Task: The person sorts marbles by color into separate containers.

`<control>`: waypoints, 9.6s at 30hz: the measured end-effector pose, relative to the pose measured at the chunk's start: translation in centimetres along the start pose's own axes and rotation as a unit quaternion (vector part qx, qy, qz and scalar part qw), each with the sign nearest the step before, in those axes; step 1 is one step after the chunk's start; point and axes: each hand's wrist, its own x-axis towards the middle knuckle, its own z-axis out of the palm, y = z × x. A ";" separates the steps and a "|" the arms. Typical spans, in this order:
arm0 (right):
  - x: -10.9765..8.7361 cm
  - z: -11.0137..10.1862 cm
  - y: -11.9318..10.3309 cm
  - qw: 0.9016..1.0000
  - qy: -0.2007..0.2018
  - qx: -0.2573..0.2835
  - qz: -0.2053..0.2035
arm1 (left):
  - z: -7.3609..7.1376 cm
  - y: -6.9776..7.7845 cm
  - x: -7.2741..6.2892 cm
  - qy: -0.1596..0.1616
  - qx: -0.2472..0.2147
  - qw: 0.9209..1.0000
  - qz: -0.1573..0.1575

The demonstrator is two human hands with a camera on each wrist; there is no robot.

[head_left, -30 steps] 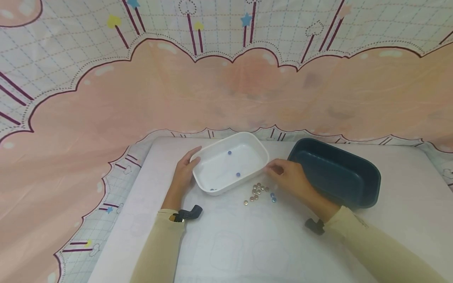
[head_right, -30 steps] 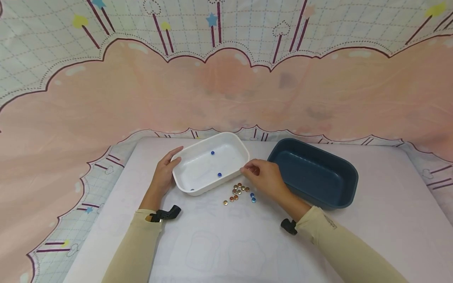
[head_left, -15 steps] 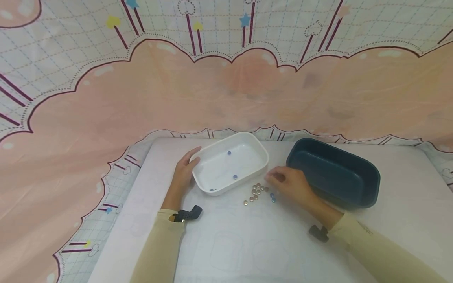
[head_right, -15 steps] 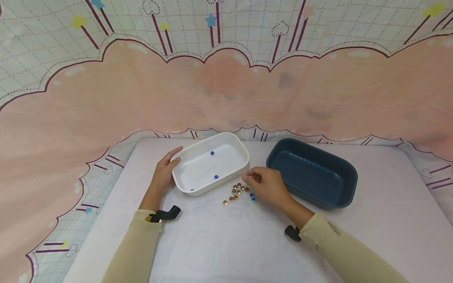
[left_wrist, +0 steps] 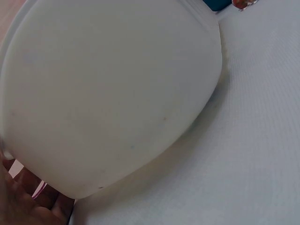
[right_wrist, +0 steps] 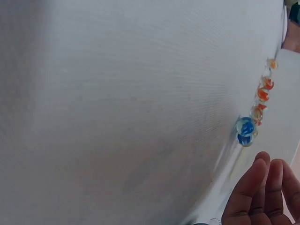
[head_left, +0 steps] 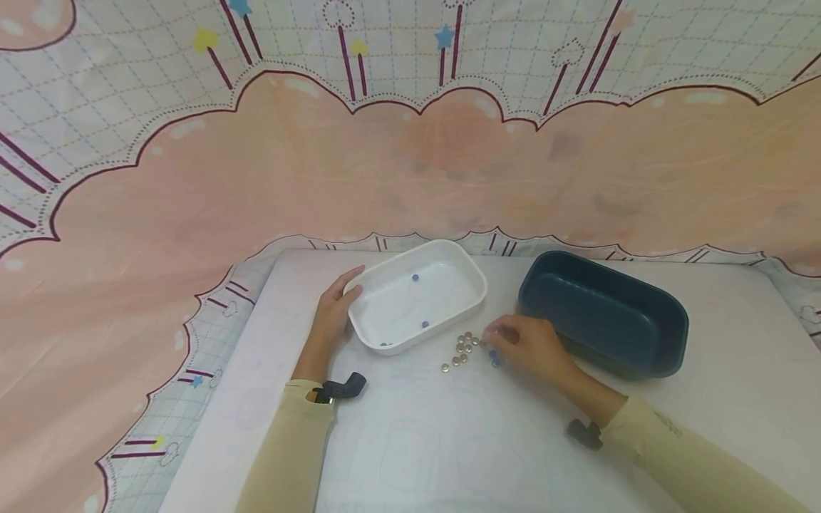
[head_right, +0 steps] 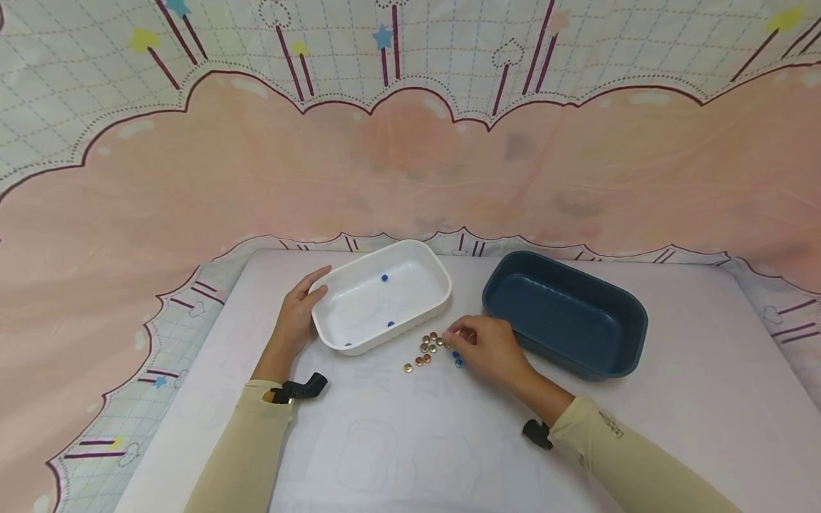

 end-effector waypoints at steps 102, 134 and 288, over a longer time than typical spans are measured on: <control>-0.7 0.6 2.7 0.998 -0.030 -0.035 -0.033 | -0.1 -0.1 0.1 -0.006 0.003 1.000 0.002; 0.6 -0.4 0.4 0.999 -0.018 0.018 -0.039 | 0.0 -0.2 0.2 -0.004 -0.005 1.000 0.005; 2.4 -1.9 -1.4 0.999 -0.009 0.007 -0.048 | 0.0 0.1 -0.1 0.011 0.022 1.000 0.003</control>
